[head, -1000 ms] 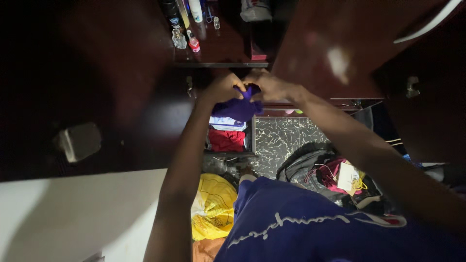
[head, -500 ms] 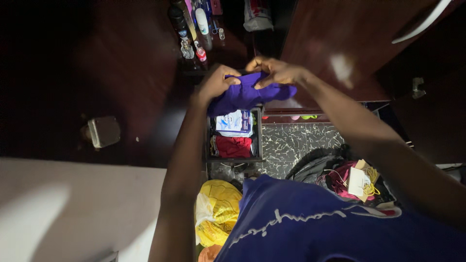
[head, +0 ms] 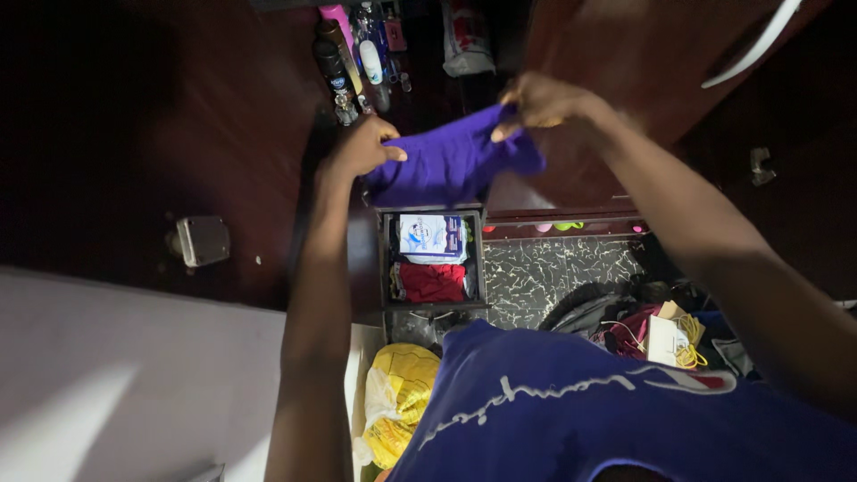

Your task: The person organizes several personal items including a loaf of bread, a bunch of keys, a mobile phone, and a charging cable by placing them into different compartments and drawers of a wooden cabinet.

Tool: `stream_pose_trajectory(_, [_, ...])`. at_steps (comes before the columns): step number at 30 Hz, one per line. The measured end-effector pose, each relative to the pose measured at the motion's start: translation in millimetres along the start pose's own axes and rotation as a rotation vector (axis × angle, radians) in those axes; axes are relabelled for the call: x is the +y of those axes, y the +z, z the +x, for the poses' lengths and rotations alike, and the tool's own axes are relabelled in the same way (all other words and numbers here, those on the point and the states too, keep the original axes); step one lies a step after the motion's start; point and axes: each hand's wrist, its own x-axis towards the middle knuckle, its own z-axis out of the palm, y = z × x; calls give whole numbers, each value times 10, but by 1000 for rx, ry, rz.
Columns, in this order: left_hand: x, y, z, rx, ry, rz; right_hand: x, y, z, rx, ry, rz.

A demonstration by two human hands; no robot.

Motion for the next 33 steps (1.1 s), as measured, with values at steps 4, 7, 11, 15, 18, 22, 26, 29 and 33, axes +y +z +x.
stream_pose_trajectory(4, [-168,64,-42,78,92,-378,39,-82,-256,190,13,530])
stream_pose_trajectory(7, [-302,109,-196,230,77,-585,63,18,-393,290,259,583])
stream_pose_trajectory(11, [-392,216,-377,305,-30,-1057,71,396,-425,593,50,265])
stream_pose_trajectory(15, [-481,265,-504,374,-29,-1136,181,390,-431,457,307,630])
stream_pose_trajectory(18, [-469,491,-344,560,-69,-1146,82,624,-232,578,436,756])
stream_pose_trajectory(22, [-98,993,-95,766,-329,-644,-277,1074,58,677,374,953])
stream_pose_trajectory(26, [483,1383,65,821,-313,-443,-716,1404,285,786,169,745])
stream_pose_trajectory(29, [560,1546,167,798,-238,-780,-942,1519,212,873,67,534])
stream_pose_trajectory(33, [346,1713,231,852,-252,-1140,-1075,1629,19,978,-143,342])
